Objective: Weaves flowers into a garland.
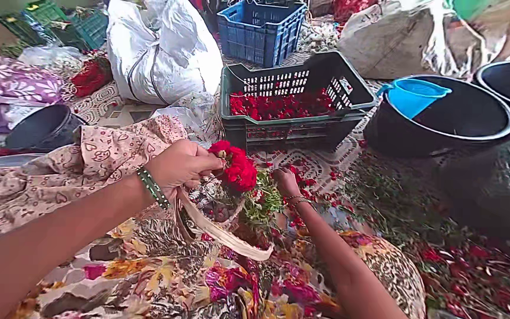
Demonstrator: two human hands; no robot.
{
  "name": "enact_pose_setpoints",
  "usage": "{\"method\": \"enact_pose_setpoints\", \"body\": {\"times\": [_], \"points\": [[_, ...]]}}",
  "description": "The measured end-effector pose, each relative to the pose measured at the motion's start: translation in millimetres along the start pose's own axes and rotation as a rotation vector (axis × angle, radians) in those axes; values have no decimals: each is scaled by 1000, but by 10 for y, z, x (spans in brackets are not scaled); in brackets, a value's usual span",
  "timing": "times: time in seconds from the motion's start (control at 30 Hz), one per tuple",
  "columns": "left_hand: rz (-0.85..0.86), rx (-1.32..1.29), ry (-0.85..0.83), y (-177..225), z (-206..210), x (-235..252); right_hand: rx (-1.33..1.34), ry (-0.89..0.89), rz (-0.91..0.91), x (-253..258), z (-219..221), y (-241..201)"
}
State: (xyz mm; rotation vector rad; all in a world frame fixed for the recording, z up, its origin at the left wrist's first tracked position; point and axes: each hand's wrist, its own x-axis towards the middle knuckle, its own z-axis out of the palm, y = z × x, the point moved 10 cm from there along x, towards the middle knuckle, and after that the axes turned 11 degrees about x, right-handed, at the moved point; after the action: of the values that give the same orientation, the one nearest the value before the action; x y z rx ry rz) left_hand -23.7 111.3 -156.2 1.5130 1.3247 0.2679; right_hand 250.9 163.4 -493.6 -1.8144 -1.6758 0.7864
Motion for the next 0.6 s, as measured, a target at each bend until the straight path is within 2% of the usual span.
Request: {"method": "enact_pose_setpoints", "body": {"times": [0.13, 0.2, 0.27, 0.33, 0.4, 0.5, 0.6], "points": [[-78, -88, 3, -52, -15, 180, 455, 458, -149, -304, -974, -798], [-100, -98, -6, -48, 30, 244, 740, 515, -282, -555, -1387, -1395], [-115, -102, -13, -19, 93, 288, 905, 461, -484, -852, -1685, -2089], [-136, -97, -17, 4, 141, 324, 844, 422, -643, -1116, -1813, -2699], [-127, -68, -47, 39, 202, 353, 625, 479, -710, -1277, -1781, -3097], [-58, 10, -104, 99, 273, 389, 397, 605, -685, -1357, -1708, -3263], [-3, 110, -159, 124, 334, 431, 428, 624, -637, -1339, -1723, -3193]]}}
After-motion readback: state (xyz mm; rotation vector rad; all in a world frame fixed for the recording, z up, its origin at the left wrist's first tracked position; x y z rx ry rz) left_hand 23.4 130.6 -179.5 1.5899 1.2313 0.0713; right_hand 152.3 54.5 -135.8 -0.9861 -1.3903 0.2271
